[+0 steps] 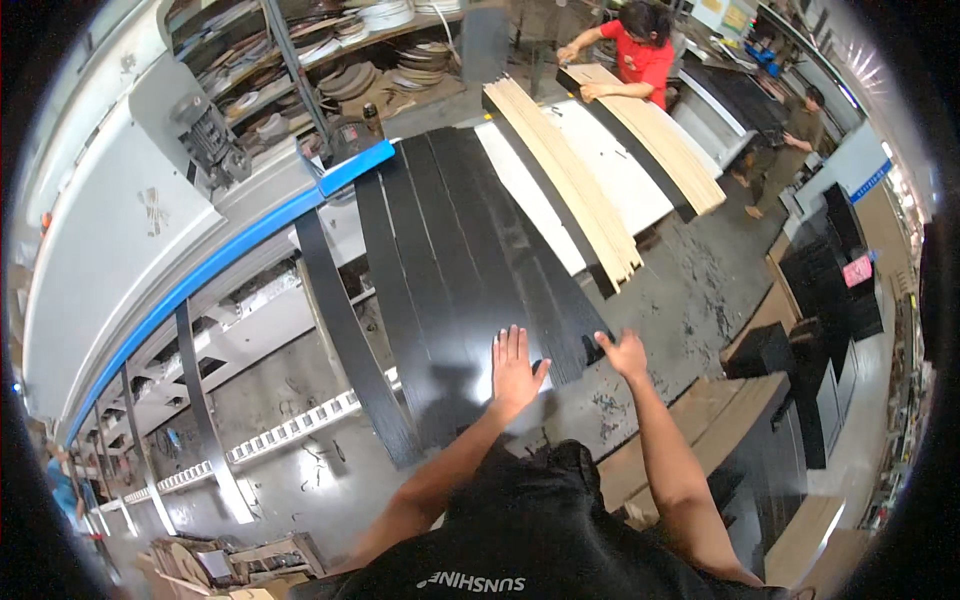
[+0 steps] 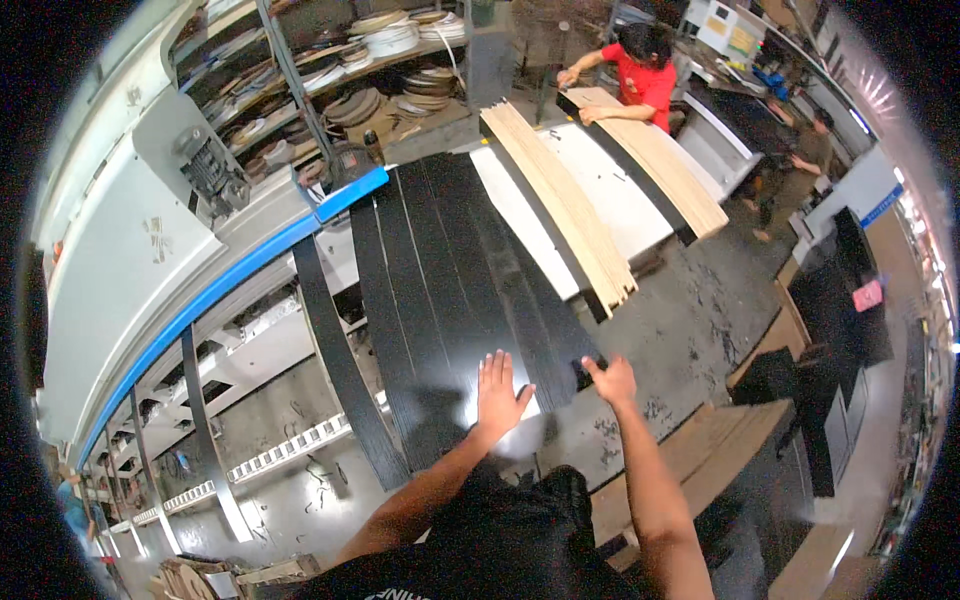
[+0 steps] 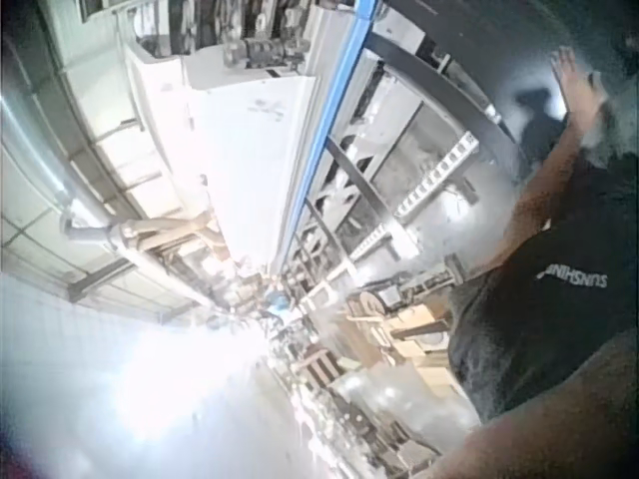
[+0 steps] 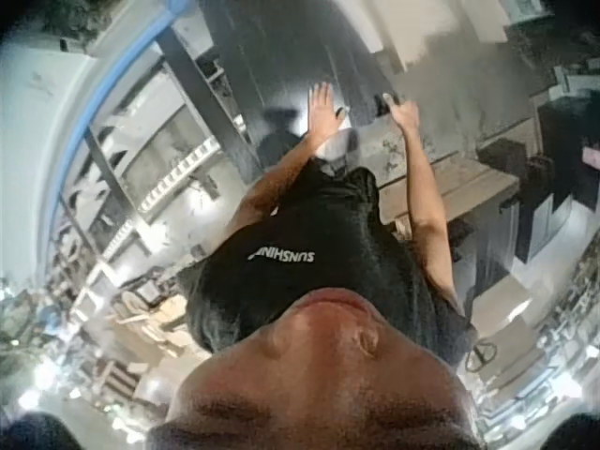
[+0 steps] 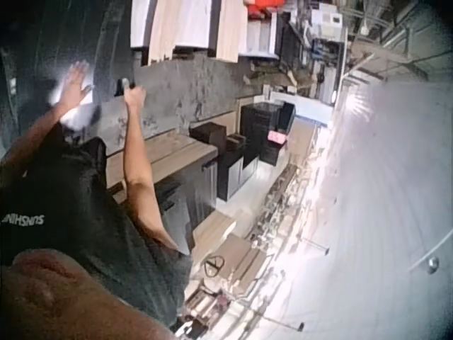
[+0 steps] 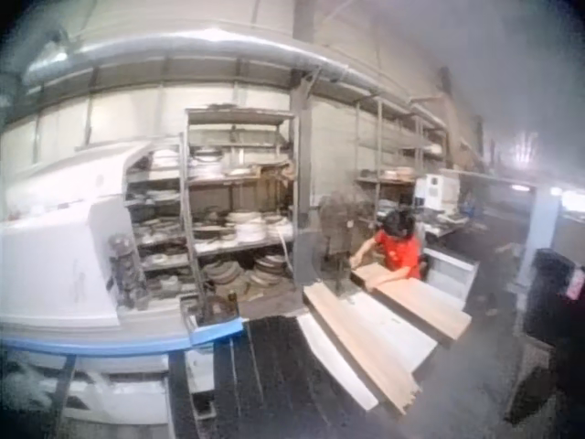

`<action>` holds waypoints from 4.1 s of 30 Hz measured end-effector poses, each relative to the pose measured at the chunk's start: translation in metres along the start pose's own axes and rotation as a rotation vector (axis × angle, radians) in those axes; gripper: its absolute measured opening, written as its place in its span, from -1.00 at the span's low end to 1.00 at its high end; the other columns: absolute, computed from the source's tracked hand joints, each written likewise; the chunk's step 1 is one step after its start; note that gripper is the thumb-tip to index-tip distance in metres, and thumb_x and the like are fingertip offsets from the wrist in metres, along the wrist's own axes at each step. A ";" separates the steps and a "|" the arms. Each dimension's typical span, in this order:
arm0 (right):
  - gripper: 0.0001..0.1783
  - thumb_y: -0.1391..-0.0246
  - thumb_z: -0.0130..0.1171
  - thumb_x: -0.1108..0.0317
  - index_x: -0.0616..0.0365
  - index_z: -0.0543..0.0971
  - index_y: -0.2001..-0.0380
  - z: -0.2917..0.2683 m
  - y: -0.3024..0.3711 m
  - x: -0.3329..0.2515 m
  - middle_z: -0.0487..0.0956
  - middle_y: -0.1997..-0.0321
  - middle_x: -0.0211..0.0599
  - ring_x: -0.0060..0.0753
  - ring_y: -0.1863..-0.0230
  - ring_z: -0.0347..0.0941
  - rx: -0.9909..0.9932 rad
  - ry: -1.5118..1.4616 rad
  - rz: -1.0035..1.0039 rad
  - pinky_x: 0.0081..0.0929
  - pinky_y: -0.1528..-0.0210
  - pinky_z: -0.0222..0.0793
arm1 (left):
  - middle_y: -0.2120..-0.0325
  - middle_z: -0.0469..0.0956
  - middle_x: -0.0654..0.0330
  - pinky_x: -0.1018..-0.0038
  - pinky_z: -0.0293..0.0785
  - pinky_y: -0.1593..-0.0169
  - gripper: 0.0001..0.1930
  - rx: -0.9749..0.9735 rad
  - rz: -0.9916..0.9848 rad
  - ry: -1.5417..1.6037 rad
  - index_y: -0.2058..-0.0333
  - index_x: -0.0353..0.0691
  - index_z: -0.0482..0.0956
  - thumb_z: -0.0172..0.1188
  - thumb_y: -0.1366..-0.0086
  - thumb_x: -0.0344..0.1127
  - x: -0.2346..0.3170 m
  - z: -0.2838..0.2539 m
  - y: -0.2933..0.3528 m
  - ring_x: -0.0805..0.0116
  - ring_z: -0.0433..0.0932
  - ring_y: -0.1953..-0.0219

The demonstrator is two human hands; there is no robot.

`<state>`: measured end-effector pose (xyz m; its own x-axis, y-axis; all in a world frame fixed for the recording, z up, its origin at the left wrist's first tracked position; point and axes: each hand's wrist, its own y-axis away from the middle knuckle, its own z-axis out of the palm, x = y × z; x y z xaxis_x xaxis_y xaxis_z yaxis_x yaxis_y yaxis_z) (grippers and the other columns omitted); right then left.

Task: The person retrieves wood panels from a pallet, arranges them on a workbench, and holds the stacked panels while a coworker trims the edges with a utility knife.

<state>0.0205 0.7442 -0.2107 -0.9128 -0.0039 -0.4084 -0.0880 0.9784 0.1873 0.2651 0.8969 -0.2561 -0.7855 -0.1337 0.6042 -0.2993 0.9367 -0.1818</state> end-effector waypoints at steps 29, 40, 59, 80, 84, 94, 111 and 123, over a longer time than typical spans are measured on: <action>0.20 -0.12 0.58 -0.26 0.22 0.31 -0.59 0.069 -0.197 0.061 0.44 -0.57 -0.06 -0.03 -0.57 0.31 -1.104 -0.616 0.284 -0.04 -0.62 0.19 | -0.22 0.60 -0.14 -0.15 0.11 -0.51 -0.11 0.501 -0.947 0.301 -0.46 -0.39 0.32 0.58 -0.30 -0.14 0.104 0.127 -0.158 -0.19 0.59 -0.22; 0.17 -0.13 0.54 -0.34 0.18 0.36 -0.57 0.069 -0.204 0.068 0.39 -0.61 -0.07 -0.02 -0.58 0.30 -1.031 -0.450 0.263 -0.14 -0.61 0.17 | 0.41 0.63 -0.28 -0.16 0.46 0.17 -0.56 0.493 -1.132 0.317 0.25 -0.38 0.59 0.13 -0.66 -0.05 0.112 0.137 -0.173 -0.46 0.59 0.28; 0.02 -0.22 0.62 0.08 0.28 0.31 -0.54 -0.003 -0.174 -0.002 0.50 -0.51 -0.07 -0.12 -0.49 0.42 -0.982 -0.629 -0.104 -0.16 -0.52 0.36 | -0.20 0.59 -0.32 -0.01 0.44 -0.34 -0.07 0.275 -1.121 0.429 -0.37 -0.43 0.39 0.61 -0.25 0.06 0.105 0.069 -0.196 -0.31 0.57 -0.27; 0.10 -0.11 0.64 -0.15 0.26 0.37 -0.50 0.006 -0.171 0.015 0.51 -0.44 -0.11 -0.14 -0.46 0.40 -1.123 -0.915 -0.097 -0.10 -0.51 0.31 | -0.02 0.73 0.15 0.26 0.58 -0.18 -0.46 0.140 -0.996 1.312 -0.23 -0.33 0.60 0.56 -0.33 -0.37 0.049 0.095 -0.227 0.28 0.67 -0.05; -0.14 -0.21 0.63 0.12 0.25 0.45 -0.42 0.005 -0.161 0.030 0.56 -0.31 -0.31 -0.36 -0.38 0.41 -1.059 -0.890 -0.119 -0.26 -0.47 0.34 | 0.12 0.74 0.20 0.29 0.59 -0.12 -0.56 0.184 -0.999 1.229 -0.09 -0.33 0.68 0.60 -0.28 -0.39 0.068 0.091 -0.217 0.31 0.67 0.05; 0.01 -0.19 0.64 0.01 0.25 0.33 -0.49 -0.039 -0.167 0.029 0.48 -0.38 -0.22 -0.22 -0.44 0.35 -1.129 -0.845 -0.077 -0.18 -0.55 0.24 | 0.22 0.66 0.30 0.36 0.59 -0.01 -0.61 0.243 -0.983 1.091 -0.01 -0.32 0.65 0.52 -0.23 -0.42 0.104 0.096 -0.218 0.41 0.62 0.19; 0.06 -0.04 0.55 -0.43 0.29 0.52 -0.26 -0.088 -0.242 -0.020 0.32 -0.46 0.30 0.29 -0.42 0.41 -0.625 -0.344 -0.369 0.37 -0.52 0.16 | 0.06 0.70 0.04 0.30 0.67 -0.10 -0.44 0.227 -1.027 1.002 -0.17 -0.50 0.51 0.47 -0.23 -0.48 0.092 0.067 -0.229 0.22 0.72 0.08; 0.79 0.25 0.70 -0.43 0.11 -0.29 -0.72 -0.028 -0.374 -0.048 -0.19 -0.73 0.44 0.62 -0.64 -0.02 -0.309 0.019 -0.277 0.56 -0.54 0.06 | 0.11 0.69 0.08 0.34 0.61 -0.03 -0.50 0.256 -1.014 1.200 -0.13 -0.44 0.55 0.44 -0.24 -0.43 0.086 0.119 -0.234 0.30 0.67 0.09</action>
<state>0.0864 0.3730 -0.2358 -0.8447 -0.2650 -0.4650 -0.4442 0.8317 0.3331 0.2031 0.6276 -0.2532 0.6141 -0.2033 0.7626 -0.5865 0.5289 0.6134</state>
